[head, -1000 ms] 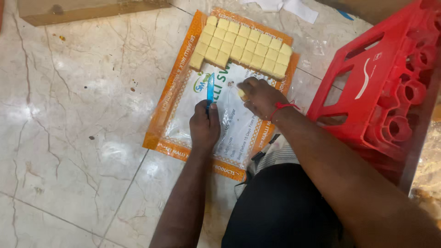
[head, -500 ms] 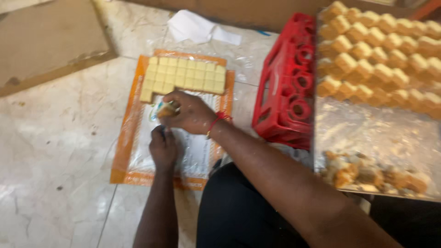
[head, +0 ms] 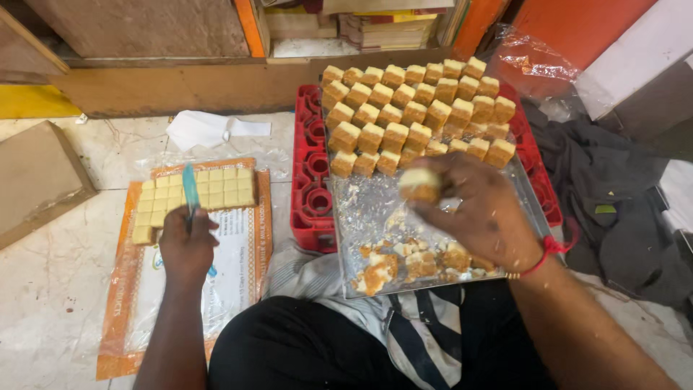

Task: The person picks up individual square sweets from a plastic sheet by hand and arranges them in neat rows and layers within a metal tray.

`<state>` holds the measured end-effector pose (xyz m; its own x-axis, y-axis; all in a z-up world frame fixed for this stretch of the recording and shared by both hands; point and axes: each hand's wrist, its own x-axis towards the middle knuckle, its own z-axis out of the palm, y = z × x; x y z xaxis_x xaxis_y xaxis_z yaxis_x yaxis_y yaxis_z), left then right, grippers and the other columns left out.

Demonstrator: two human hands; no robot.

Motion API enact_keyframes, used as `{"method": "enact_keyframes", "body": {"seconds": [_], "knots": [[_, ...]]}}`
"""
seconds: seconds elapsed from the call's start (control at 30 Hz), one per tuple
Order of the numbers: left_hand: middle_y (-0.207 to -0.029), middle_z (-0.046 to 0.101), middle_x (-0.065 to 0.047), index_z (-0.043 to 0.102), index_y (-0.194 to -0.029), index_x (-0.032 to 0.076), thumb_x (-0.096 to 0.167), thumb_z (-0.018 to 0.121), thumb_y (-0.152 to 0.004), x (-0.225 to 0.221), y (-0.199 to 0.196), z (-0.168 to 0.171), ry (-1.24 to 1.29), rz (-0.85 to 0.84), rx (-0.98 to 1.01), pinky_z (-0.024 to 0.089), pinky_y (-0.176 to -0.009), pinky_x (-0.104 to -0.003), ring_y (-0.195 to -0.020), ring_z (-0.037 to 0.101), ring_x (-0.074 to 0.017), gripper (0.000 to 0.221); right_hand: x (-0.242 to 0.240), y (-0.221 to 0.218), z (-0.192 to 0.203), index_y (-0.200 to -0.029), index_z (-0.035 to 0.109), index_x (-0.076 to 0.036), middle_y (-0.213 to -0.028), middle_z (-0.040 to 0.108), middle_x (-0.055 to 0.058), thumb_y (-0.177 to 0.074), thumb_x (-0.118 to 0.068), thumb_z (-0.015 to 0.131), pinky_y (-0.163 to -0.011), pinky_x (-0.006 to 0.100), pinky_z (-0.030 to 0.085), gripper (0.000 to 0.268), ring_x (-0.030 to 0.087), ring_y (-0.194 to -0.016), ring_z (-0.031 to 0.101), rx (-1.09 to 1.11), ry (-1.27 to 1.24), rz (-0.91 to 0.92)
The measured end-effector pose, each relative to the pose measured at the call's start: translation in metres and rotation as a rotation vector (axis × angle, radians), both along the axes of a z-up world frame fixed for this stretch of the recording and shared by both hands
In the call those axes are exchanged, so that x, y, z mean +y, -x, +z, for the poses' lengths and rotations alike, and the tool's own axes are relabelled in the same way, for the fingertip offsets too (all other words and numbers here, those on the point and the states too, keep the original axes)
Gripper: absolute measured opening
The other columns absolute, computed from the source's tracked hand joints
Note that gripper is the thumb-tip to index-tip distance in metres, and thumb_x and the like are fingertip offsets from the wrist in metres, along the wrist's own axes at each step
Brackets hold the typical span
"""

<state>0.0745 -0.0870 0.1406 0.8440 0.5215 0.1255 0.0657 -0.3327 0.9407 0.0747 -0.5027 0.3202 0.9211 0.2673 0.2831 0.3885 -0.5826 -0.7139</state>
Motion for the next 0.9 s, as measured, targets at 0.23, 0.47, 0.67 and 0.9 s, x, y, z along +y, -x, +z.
{"method": "enact_keyframes", "body": {"seconds": [0.23, 0.47, 0.67, 0.9], "knots": [[-0.082, 0.068, -0.006, 0.054, -0.117, 0.002, 0.024, 0.060, -0.109, -0.127, -0.093, 0.101, 0.115, -0.170, -0.364, 0.047, -0.051, -0.026, -0.056, 0.054, -0.0072, 0.024, -0.074, -0.093, -0.052, -0.128, 0.068, 0.000, -0.112, 0.069, 0.020, -0.081, -0.022, 0.083, -0.078, 0.034, 0.057, 0.054, 0.024, -0.089, 0.072, -0.153, 0.123, -0.169], [-0.082, 0.067, -0.004, 0.055, -0.117, 0.003, 0.022, 0.058, -0.110, -0.159, -0.094, 0.079, 0.077, -0.114, -0.436, 0.047, -0.053, -0.024, -0.059, 0.054, -0.0056, 0.021, -0.063, -0.120, -0.072, -0.121, 0.068, -0.003, -0.119, 0.070, 0.021, -0.078, -0.027, 0.082, -0.082, 0.044, 0.055, 0.051, 0.037, -0.098, 0.070, -0.226, 0.335, -0.229], [-0.081, 0.065, -0.004, 0.053, -0.116, 0.003, 0.022, 0.056, -0.110, -0.139, -0.091, 0.080, 0.166, -0.101, -0.417, 0.046, -0.051, -0.023, -0.055, 0.052, -0.0056, 0.021, -0.055, -0.128, -0.085, -0.120, 0.066, -0.001, -0.120, 0.067, 0.023, -0.079, -0.025, 0.083, -0.092, 0.046, 0.054, 0.051, 0.039, -0.109, 0.065, -0.268, 0.348, -0.177], [-0.079, 0.066, -0.004, 0.054, -0.116, 0.003, 0.022, 0.058, -0.109, -0.136, -0.097, 0.079, 0.157, -0.100, -0.402, 0.045, -0.049, -0.023, -0.054, 0.051, -0.0045, 0.021, -0.049, -0.121, -0.085, -0.114, 0.064, -0.001, -0.115, 0.060, 0.021, -0.078, -0.023, 0.085, -0.087, 0.047, 0.054, 0.048, 0.038, -0.101, 0.063, -0.322, 0.358, -0.230]]}}
